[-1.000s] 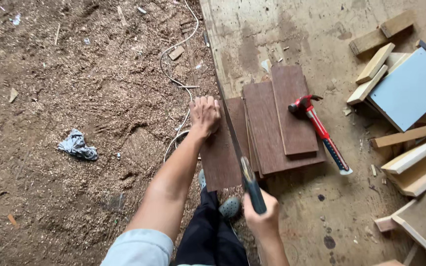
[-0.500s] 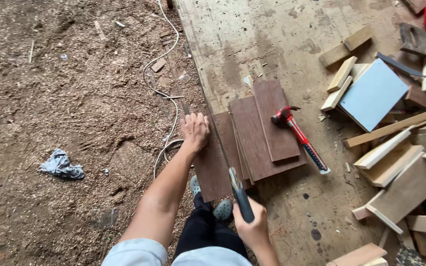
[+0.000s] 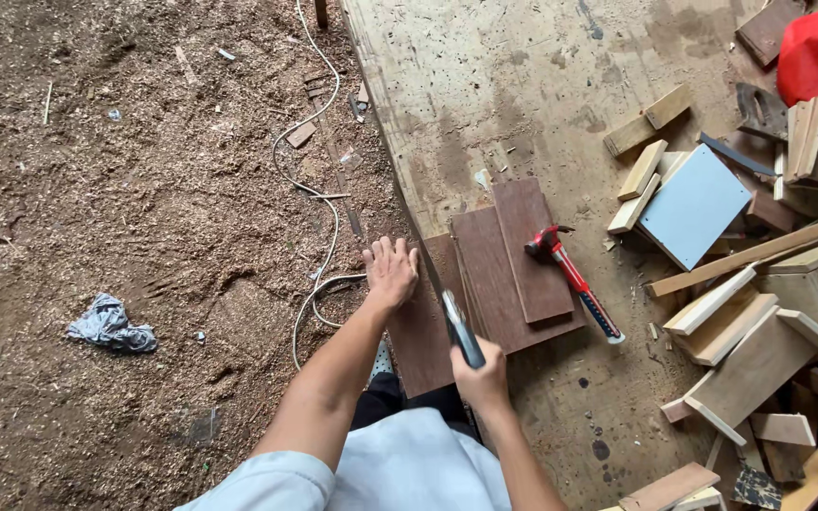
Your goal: The person uses a hand saw to cut a rectangular wooden board on a workbench. After cutting, they pick up the separated pieces, briefly tap them with a hammer, and then place them aside.
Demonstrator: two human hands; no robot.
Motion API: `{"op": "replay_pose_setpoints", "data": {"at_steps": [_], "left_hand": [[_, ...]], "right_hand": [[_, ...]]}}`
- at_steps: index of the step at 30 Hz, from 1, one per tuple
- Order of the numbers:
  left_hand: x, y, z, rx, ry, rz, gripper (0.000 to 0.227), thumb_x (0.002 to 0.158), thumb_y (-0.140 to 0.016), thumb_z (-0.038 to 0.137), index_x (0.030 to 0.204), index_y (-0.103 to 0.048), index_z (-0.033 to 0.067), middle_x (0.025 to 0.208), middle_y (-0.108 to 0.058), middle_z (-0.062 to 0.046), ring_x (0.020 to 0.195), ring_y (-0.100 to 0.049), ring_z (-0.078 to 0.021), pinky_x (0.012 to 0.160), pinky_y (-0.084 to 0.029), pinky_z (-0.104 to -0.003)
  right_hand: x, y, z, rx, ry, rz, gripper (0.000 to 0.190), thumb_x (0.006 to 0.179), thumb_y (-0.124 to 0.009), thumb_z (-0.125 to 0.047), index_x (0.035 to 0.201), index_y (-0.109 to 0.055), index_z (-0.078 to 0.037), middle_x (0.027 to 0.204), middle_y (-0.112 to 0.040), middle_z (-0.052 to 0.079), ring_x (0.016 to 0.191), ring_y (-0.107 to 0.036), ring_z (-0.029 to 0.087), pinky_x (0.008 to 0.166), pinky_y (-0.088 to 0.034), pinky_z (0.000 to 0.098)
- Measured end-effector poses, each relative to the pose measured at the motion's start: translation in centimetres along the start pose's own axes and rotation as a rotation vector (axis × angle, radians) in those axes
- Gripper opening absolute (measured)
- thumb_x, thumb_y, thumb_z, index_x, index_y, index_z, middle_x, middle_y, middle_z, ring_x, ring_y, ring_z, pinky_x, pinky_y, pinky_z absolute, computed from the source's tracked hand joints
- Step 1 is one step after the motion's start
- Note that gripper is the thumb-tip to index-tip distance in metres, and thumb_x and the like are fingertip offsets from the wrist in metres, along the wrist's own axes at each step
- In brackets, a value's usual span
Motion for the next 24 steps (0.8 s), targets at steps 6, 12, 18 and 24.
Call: {"op": "replay_pose_setpoints", "data": {"at_steps": [6, 12, 18, 24], "left_hand": [[-1.9, -1.4, -1.0, 0.028, 0.014, -0.057, 0.077, 0.104, -0.031, 0.056, 0.164, -0.002, 0.0171, 0.163, -0.023, -0.025, 0.154, -0.011, -0.0432, 0.12, 0.004, -0.066], [-1.2, -1.0, -1.1, 0.068, -0.011, -0.103, 0.074, 0.106, -0.027, 0.058, 0.163, 0.003, 0.0189, 0.162, -0.017, -0.028, 0.151, -0.008, -0.0459, 0.117, 0.006, -0.067], [-2.1, -0.4, -1.3, 0.004, 0.014, -0.066, 0.074, 0.104, -0.031, 0.059, 0.164, -0.005, 0.0242, 0.164, -0.024, -0.023, 0.154, -0.015, -0.0404, 0.122, -0.001, -0.067], [-2.0, 0.0, -1.2, 0.025, -0.067, 0.014, 0.073, 0.106, -0.037, 0.058, 0.163, -0.01, 0.021, 0.154, -0.027, -0.031, 0.141, -0.02, -0.0487, 0.111, -0.008, -0.068]], "right_hand": [[6.6, -2.7, -0.9, -0.052, 0.041, 0.034, 0.023, 0.081, -0.068, -0.013, 0.068, -0.058, 0.003, 0.052, -0.053, 0.014, 0.047, -0.053, 0.017, 0.048, -0.043, 0.04], [4.3, -1.7, -1.0, -0.045, -0.027, -0.033, 0.022, 0.083, -0.069, -0.013, 0.07, -0.058, 0.002, 0.053, -0.054, 0.008, 0.05, -0.053, 0.013, 0.049, -0.043, 0.0365], [-2.3, 2.9, -1.3, 0.041, -0.032, -0.067, 0.013, 0.084, -0.069, -0.009, 0.077, -0.062, 0.0, 0.058, -0.052, 0.001, 0.056, -0.047, 0.008, 0.05, -0.042, 0.0309], [-7.4, 7.1, -2.6, 0.059, 0.024, -0.063, 0.035, 0.083, -0.076, -0.009, 0.11, -0.054, -0.002, 0.08, -0.069, 0.007, 0.068, -0.064, 0.012, 0.063, -0.052, 0.0283]]}}
Point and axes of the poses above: each hand's wrist, its own x-axis towards the middle knuckle, its own y-axis out of the back of the hand, z = x × y, the point moved 9 cm from there along x, towards the middle knuckle
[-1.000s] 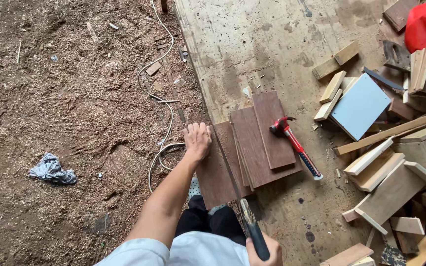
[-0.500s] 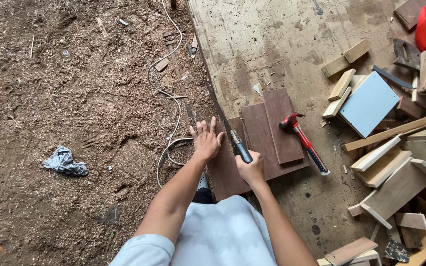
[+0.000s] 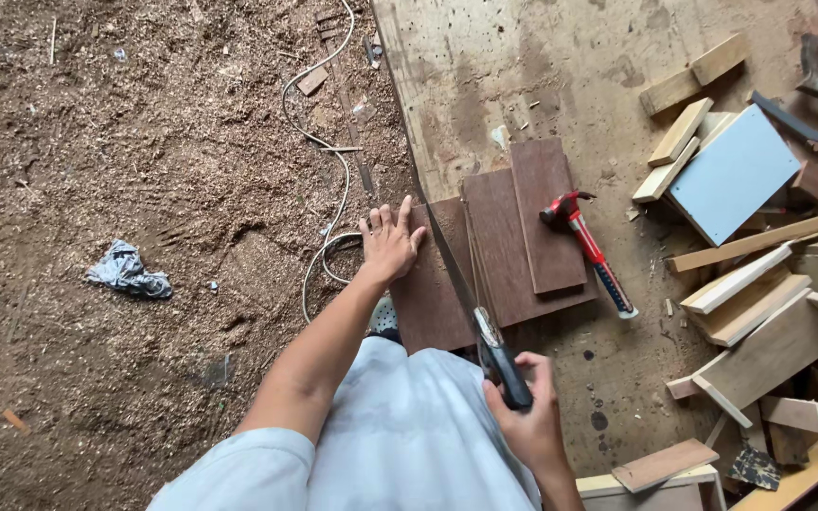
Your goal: The person uses a hand saw to cut a rectangular wooden board on a workbench. After cutting, they pick up the separated pieces, briefly tap them with a hammer, and then place them aside.
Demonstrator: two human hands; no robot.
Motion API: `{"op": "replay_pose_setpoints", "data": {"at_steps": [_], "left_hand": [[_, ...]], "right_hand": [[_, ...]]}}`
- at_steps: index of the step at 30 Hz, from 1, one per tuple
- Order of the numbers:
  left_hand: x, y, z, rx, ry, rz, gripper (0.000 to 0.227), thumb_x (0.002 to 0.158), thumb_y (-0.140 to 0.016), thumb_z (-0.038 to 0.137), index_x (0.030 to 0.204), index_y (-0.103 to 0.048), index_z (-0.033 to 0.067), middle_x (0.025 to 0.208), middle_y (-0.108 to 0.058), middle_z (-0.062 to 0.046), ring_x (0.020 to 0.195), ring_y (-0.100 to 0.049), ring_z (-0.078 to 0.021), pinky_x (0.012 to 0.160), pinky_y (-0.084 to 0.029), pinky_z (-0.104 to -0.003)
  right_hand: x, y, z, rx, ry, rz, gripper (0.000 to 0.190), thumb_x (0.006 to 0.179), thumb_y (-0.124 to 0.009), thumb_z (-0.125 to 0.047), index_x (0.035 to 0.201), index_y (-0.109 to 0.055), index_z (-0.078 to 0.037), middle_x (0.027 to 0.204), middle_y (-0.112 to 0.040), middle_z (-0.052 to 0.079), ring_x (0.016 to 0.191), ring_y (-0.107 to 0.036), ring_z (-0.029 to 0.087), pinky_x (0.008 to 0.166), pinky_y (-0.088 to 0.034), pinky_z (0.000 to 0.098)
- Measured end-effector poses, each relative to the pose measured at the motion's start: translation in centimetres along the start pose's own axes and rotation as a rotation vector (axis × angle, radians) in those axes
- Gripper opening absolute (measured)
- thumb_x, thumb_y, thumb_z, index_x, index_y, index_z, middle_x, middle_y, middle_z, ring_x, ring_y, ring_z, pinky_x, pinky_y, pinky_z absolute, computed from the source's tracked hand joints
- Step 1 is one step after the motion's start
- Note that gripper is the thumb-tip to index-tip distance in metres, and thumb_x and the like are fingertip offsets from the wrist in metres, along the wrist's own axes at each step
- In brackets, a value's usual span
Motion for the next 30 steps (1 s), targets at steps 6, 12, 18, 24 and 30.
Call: {"op": "replay_pose_setpoints", "data": {"at_steps": [6, 12, 18, 24, 30], "left_hand": [[0.0, 0.4, 0.2, 0.024, 0.044, -0.045, 0.073, 0.103, -0.04, 0.057, 0.162, -0.016, 0.021, 0.152, -0.033, -0.025, 0.139, -0.028, -0.0437, 0.111, -0.018, -0.066], [-0.3, 1.1, 0.5, -0.01, 0.074, -0.075, 0.068, 0.105, -0.042, 0.056, 0.161, -0.031, 0.019, 0.15, -0.041, -0.024, 0.138, -0.037, -0.0404, 0.113, -0.03, -0.057], [-0.1, 0.8, 0.0, 0.009, 0.133, -0.071, 0.07, 0.1, -0.045, 0.06, 0.159, -0.028, 0.0268, 0.153, -0.039, -0.021, 0.145, -0.031, -0.0394, 0.113, -0.021, -0.066], [0.4, -0.6, -0.4, 0.017, 0.174, -0.094, 0.073, 0.1, -0.043, 0.06, 0.162, -0.017, 0.0293, 0.164, -0.021, -0.023, 0.154, -0.005, -0.042, 0.115, -0.002, -0.072], [0.1, -0.9, -1.0, -0.007, 0.176, -0.102, 0.072, 0.101, -0.041, 0.062, 0.162, -0.016, 0.0329, 0.166, -0.016, -0.022, 0.154, 0.002, -0.0479, 0.116, 0.004, -0.073]], "right_hand": [[-1.1, 0.7, -4.4, -0.209, 0.302, -0.005, 0.037, 0.093, -0.067, -0.007, 0.124, -0.048, -0.004, 0.091, -0.073, 0.015, 0.079, -0.075, 0.025, 0.065, -0.059, 0.0366], [8.4, -5.4, -1.7, -0.19, 0.28, -0.018, 0.032, 0.1, -0.065, -0.007, 0.123, -0.044, -0.008, 0.086, -0.071, 0.02, 0.076, -0.076, 0.036, 0.058, -0.057, 0.0438], [12.7, -7.5, -2.7, -0.246, 0.386, -0.022, 0.041, 0.091, -0.065, -0.002, 0.126, -0.044, -0.009, 0.086, -0.07, 0.025, 0.08, -0.072, 0.046, 0.061, -0.055, 0.0511], [7.8, -3.5, -8.5, -0.299, 0.3, -0.049, 0.042, 0.088, -0.065, -0.002, 0.124, -0.046, -0.008, 0.08, -0.068, 0.028, 0.08, -0.07, 0.048, 0.06, -0.05, 0.0545], [2.4, 1.6, -9.8, -0.354, 0.118, -0.095, 0.04, 0.086, -0.066, -0.005, 0.122, -0.047, -0.009, 0.074, -0.068, 0.026, 0.074, -0.071, 0.046, 0.061, -0.052, 0.0532]]}}
Point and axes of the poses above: each hand's wrist, its own x-axis towards the middle knuckle, its own y-axis out of the back of the hand, z = x × y, the point moved 9 cm from there along x, towards the middle knuckle
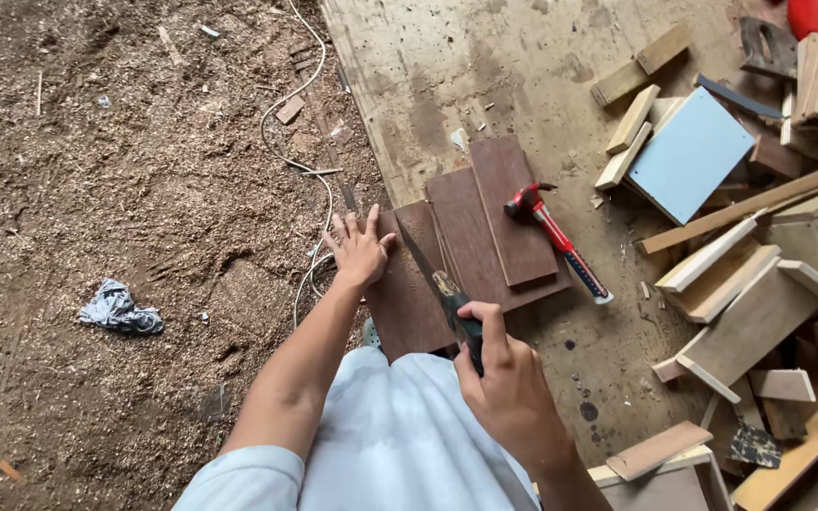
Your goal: The person uses a hand saw to cut a rectangular wooden board on a workbench. After cutting, they pick up the separated pieces, briefly tap them with a hammer, and then place them aside.
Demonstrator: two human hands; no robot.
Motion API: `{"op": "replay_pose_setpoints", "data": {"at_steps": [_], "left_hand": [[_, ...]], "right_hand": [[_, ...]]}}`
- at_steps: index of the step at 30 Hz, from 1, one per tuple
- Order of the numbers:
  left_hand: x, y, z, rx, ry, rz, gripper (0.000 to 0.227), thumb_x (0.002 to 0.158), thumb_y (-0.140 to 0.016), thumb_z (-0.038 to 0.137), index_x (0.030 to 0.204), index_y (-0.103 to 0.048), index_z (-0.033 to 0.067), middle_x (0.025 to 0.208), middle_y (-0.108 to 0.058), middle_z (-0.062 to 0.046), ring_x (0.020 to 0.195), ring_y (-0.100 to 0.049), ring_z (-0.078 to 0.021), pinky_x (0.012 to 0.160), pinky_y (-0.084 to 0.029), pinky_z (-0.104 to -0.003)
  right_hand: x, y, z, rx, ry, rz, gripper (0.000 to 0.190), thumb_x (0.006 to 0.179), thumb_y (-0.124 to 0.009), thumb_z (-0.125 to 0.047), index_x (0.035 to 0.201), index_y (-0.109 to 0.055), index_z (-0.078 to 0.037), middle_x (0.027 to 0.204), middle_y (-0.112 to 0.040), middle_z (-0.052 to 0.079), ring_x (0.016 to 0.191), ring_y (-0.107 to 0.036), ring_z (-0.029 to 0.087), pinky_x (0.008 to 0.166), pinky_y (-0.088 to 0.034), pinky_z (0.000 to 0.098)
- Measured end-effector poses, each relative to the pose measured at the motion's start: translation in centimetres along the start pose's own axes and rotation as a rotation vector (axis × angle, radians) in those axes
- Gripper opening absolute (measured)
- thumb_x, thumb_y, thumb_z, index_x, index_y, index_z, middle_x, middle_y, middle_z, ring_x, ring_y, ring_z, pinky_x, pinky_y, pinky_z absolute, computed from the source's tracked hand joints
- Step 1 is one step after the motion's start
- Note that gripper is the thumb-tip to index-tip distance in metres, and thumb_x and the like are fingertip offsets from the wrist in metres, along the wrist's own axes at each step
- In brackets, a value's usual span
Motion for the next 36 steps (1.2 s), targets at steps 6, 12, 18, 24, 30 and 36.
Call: {"op": "replay_pose_setpoints", "data": {"at_steps": [6, 12, 18, 24, 30, 36], "left_hand": [[-1.4, 2.0, 0.9, -0.056, 0.045, 0.037, 0.072, 0.101, -0.049, 0.061, 0.162, -0.019, 0.0386, 0.167, -0.005, -0.027, 0.152, 0.007, -0.0513, 0.116, 0.002, -0.075], [-4.0, 3.0, -0.3, -0.422, 0.339, 0.038, 0.087, 0.09, -0.064, 0.059, 0.161, -0.017, 0.0436, 0.161, -0.017, -0.026, 0.124, -0.055, -0.0513, 0.101, -0.05, -0.057], [-3.6, 3.3, -0.3, -0.395, 0.304, 0.012, 0.08, 0.091, -0.063, 0.059, 0.158, -0.024, 0.0414, 0.144, -0.033, -0.024, 0.103, -0.068, -0.0435, 0.086, -0.058, -0.052], [-3.4, 2.8, -0.5, -0.398, 0.302, 0.008, 0.077, 0.093, -0.063, 0.059, 0.157, -0.025, 0.0398, 0.141, -0.034, -0.023, 0.104, -0.067, -0.0449, 0.089, -0.055, -0.054], [-3.4, 2.7, -0.7, -0.409, 0.286, 0.062, 0.077, 0.092, -0.065, 0.058, 0.156, -0.027, 0.0391, 0.14, -0.034, -0.025, 0.105, -0.065, -0.0483, 0.09, -0.053, -0.056], [-3.5, 2.7, -0.6, -0.418, 0.301, 0.038, 0.076, 0.093, -0.064, 0.058, 0.156, -0.027, 0.039, 0.138, -0.036, -0.025, 0.103, -0.066, -0.0471, 0.091, -0.053, -0.055]], "right_hand": [[5.7, -4.5, 2.0, 0.08, 0.085, 0.046, 0.039, 0.093, -0.063, -0.007, 0.126, -0.043, -0.009, 0.088, -0.07, 0.027, 0.086, -0.07, 0.048, 0.066, -0.054, 0.054], [8.1, -8.4, 4.7, -0.071, 0.083, 0.062, 0.04, 0.093, -0.063, -0.014, 0.127, -0.042, -0.014, 0.092, -0.073, 0.024, 0.086, -0.069, 0.049, 0.073, -0.051, 0.0601], [4.7, -3.1, -1.7, -0.131, 0.083, -0.047, 0.041, 0.09, -0.063, -0.014, 0.126, -0.044, -0.013, 0.083, -0.073, 0.025, 0.079, -0.071, 0.047, 0.067, -0.054, 0.0572], [-1.4, 2.1, -3.3, -0.313, -0.122, -0.212, 0.049, 0.087, -0.064, -0.019, 0.132, -0.045, -0.019, 0.063, -0.071, 0.023, 0.066, -0.073, 0.044, 0.066, -0.055, 0.0553], [6.9, -5.0, 0.4, -0.127, 0.042, -0.084, 0.043, 0.093, -0.062, -0.016, 0.129, -0.04, -0.013, 0.08, -0.07, 0.026, 0.079, -0.069, 0.049, 0.069, -0.051, 0.0585], [9.4, -9.7, 6.3, -0.05, 0.034, -0.002, 0.044, 0.091, -0.062, -0.015, 0.13, -0.039, -0.015, 0.084, -0.071, 0.026, 0.082, -0.068, 0.05, 0.071, -0.05, 0.0597]]}}
Point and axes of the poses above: each hand's wrist, its own x-axis towards the middle knuckle, its own y-axis out of the back of the hand, z = x × y, the point moved 9 cm from there along x, towards the middle knuckle
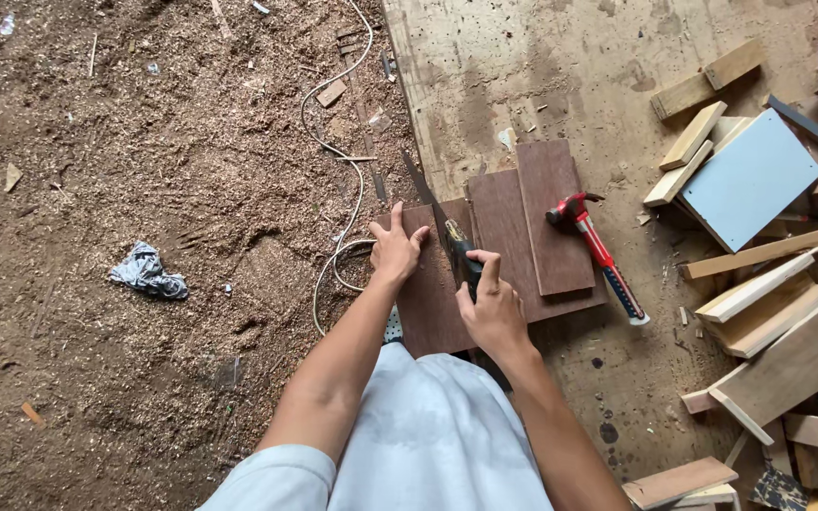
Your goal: The person uses a hand saw to cut a rectangular wooden board on a workbench. After cutting, they pick up the separated pieces, briefly tap them with a hammer, and then place them aside.
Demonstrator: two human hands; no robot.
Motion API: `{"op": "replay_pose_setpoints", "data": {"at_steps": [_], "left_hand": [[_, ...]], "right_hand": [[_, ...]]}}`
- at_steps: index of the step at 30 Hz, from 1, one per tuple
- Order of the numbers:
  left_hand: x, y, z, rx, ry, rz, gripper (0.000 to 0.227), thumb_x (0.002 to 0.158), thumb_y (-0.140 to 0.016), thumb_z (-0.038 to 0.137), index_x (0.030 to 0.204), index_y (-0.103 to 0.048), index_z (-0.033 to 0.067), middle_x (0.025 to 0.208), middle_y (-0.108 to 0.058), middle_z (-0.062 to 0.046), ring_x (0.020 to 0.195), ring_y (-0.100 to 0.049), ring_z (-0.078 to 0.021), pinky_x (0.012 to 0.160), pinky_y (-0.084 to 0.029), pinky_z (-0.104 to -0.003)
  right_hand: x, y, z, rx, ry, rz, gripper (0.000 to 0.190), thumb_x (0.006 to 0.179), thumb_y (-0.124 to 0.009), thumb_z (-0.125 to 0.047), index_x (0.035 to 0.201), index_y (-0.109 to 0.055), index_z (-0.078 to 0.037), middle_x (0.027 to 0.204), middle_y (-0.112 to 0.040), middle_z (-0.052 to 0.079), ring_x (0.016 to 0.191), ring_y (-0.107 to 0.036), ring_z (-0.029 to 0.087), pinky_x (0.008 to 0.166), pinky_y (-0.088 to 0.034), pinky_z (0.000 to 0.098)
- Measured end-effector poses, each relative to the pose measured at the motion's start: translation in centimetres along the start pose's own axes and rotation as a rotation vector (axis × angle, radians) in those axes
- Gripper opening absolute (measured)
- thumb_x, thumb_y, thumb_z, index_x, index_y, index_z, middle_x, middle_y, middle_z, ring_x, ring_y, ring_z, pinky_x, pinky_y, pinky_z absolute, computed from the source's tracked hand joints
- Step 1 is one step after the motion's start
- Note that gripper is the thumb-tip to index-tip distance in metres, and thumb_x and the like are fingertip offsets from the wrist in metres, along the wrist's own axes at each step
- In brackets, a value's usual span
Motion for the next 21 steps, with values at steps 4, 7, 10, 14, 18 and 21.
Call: {"op": "replay_pose_setpoints", "data": {"at_steps": [4, 7, 10, 14, 18, 21], "left_hand": [[-0.1, 0.4, 0.3, -0.01, 0.009, -0.003, 0.077, 0.092, -0.064, 0.058, 0.157, -0.027, 0.0391, 0.138, -0.036, -0.024, 0.103, -0.066, -0.0463, 0.089, -0.054, -0.055], [-1.0, 0.6, 0.2, -0.02, 0.007, -0.027, 0.078, 0.093, -0.064, 0.058, 0.157, -0.026, 0.0381, 0.139, -0.035, -0.025, 0.102, -0.067, -0.0458, 0.088, -0.055, -0.054], [-0.8, 0.9, 0.8, -0.019, 0.019, -0.043, 0.078, 0.092, -0.063, 0.058, 0.158, -0.025, 0.038, 0.141, -0.034, -0.025, 0.101, -0.068, -0.0449, 0.087, -0.056, -0.054], [-1.1, 1.0, 0.9, -0.019, 0.023, -0.049, 0.078, 0.092, -0.063, 0.058, 0.157, -0.025, 0.0379, 0.141, -0.034, -0.025, 0.1, -0.068, -0.0438, 0.086, -0.056, -0.053], [-0.9, 1.0, 0.9, -0.007, 0.012, -0.031, 0.077, 0.093, -0.064, 0.058, 0.157, -0.026, 0.0382, 0.141, -0.034, -0.025, 0.102, -0.067, -0.0449, 0.087, -0.055, -0.054], [-0.8, 0.7, 0.4, -0.029, 0.03, -0.054, 0.076, 0.093, -0.063, 0.057, 0.157, -0.026, 0.0387, 0.139, -0.037, -0.023, 0.102, -0.067, -0.045, 0.088, -0.055, -0.053]], "right_hand": [[-1.9, 3.1, -3.7, -0.042, 0.028, -0.05, 0.045, 0.09, -0.063, -0.015, 0.129, -0.04, -0.014, 0.083, -0.07, 0.026, 0.083, -0.069, 0.049, 0.07, -0.051, 0.0589], [-4.4, 7.3, -7.7, -0.131, -0.031, -0.15, 0.045, 0.09, -0.063, -0.017, 0.129, -0.041, -0.013, 0.077, -0.07, 0.027, 0.078, -0.07, 0.049, 0.069, -0.052, 0.0583], [-7.3, 10.8, -8.9, -0.206, -0.091, -0.206, 0.045, 0.089, -0.063, -0.018, 0.127, -0.041, -0.012, 0.074, -0.071, 0.024, 0.069, -0.073, 0.045, 0.062, -0.056, 0.0547], [-9.6, 13.0, -8.2, -0.21, -0.086, -0.165, 0.048, 0.085, -0.067, -0.02, 0.126, -0.043, -0.014, 0.069, -0.072, 0.023, 0.064, -0.074, 0.043, 0.057, -0.056, 0.0538], [-7.7, 12.2, -7.4, -0.078, -0.11, -0.175, 0.045, 0.086, -0.063, -0.015, 0.127, -0.043, -0.014, 0.068, -0.071, 0.02, 0.061, -0.073, 0.037, 0.052, -0.056, 0.0506], [-4.6, 9.0, -6.5, -0.088, -0.084, -0.17, 0.041, 0.092, -0.063, -0.015, 0.127, -0.042, -0.013, 0.072, -0.069, 0.022, 0.068, -0.072, 0.044, 0.058, -0.054, 0.0526]]}}
Point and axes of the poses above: each hand's wrist, its own x-axis towards the middle knuckle, its own y-axis out of the back of the hand, z = x × y, the point moved 9 cm from there along x, towards the middle knuckle
